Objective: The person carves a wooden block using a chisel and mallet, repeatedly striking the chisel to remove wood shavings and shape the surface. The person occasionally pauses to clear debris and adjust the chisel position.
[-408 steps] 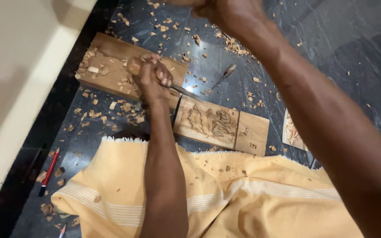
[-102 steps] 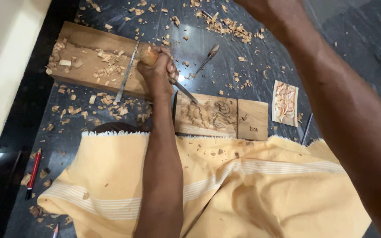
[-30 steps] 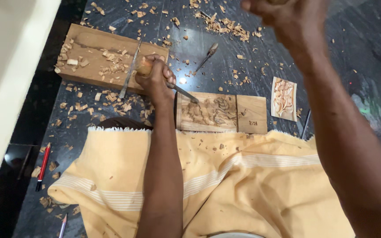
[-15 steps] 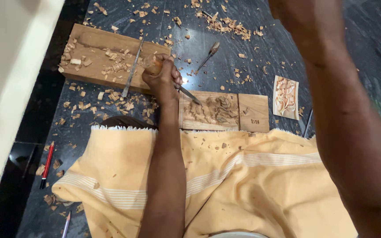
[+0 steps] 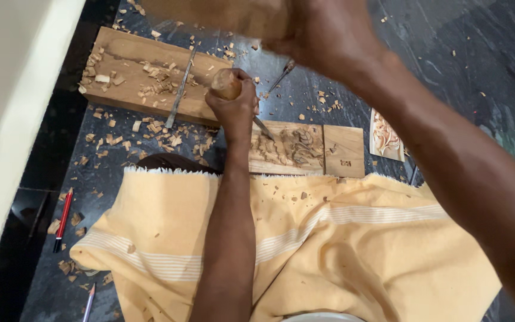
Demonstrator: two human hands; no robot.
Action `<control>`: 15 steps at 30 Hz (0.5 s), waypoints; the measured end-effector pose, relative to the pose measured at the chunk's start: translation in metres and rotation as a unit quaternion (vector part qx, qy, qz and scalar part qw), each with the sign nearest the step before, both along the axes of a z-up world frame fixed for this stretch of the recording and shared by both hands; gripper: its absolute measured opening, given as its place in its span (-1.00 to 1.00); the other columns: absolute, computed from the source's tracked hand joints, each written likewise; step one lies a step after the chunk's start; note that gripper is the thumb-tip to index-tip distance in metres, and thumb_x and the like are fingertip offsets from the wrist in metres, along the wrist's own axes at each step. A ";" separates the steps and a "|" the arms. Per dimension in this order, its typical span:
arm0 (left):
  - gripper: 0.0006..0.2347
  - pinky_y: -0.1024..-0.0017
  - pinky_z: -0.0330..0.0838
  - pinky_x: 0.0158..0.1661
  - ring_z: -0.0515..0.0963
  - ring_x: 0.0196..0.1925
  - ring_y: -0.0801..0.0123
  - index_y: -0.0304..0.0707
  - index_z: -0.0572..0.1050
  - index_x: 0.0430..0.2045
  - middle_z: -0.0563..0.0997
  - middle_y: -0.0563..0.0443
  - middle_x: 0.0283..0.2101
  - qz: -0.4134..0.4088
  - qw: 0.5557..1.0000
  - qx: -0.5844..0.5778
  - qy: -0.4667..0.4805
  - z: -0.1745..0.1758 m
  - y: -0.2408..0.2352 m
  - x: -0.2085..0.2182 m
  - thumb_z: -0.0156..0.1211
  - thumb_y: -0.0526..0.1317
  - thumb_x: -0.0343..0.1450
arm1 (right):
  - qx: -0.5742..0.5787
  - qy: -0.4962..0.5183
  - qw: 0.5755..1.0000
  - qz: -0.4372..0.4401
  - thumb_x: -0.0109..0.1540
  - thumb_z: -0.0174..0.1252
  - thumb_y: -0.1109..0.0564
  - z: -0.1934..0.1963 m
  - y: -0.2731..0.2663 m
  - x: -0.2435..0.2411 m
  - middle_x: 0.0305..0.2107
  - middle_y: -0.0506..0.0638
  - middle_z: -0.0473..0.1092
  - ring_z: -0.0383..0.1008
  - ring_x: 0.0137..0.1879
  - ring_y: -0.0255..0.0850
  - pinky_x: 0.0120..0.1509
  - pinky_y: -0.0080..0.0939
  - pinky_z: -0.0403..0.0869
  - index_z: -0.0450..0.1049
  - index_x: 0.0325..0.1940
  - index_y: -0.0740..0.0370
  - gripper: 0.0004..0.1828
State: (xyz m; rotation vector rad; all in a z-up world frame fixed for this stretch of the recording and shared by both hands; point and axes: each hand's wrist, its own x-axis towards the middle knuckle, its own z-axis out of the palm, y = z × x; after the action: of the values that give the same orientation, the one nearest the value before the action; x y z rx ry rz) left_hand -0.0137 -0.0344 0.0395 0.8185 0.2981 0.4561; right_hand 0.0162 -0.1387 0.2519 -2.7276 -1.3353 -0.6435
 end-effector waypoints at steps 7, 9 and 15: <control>-0.90 0.51 0.17 -0.72 0.33 -0.71 0.51 -0.38 0.42 -0.37 0.42 0.05 -0.61 -0.002 0.997 -0.058 -0.048 -0.013 0.009 -0.011 0.11 -0.54 0.36 | -0.014 -0.012 1.000 -0.001 -0.05 0.48 0.21 -0.028 0.012 0.018 -0.47 0.13 0.52 0.56 -0.40 0.00 -0.38 -0.04 0.51 0.57 0.01 0.27 -0.46; -0.88 0.49 0.18 -0.72 0.32 -0.72 0.51 -0.34 0.42 -0.37 0.41 0.05 -0.63 0.000 0.995 -0.084 -0.047 -0.017 0.008 -0.011 0.11 -0.53 0.36 | 0.013 0.030 0.999 -0.001 -0.03 0.45 0.24 -0.033 0.017 0.020 -0.46 0.11 0.53 0.58 -0.38 -0.06 -0.35 -0.11 0.55 0.57 0.03 0.26 -0.47; -0.92 0.45 0.19 -0.69 0.29 -0.72 0.48 -0.35 0.42 -0.38 0.37 0.05 -0.65 0.009 0.987 -0.102 -0.124 -0.037 0.012 -0.013 0.12 -0.50 0.42 | -0.008 -0.086 0.993 0.081 -0.06 0.49 0.20 -0.043 0.030 0.022 -0.44 0.06 0.55 0.57 -0.39 -0.11 -0.30 -0.08 0.52 0.56 -0.08 0.16 -0.53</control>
State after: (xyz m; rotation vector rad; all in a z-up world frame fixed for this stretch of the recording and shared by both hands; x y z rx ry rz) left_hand -0.0269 -0.0220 0.0027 0.5524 0.1198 0.5298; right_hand 0.0380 -0.1090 0.2087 -2.5904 -1.5851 -0.8737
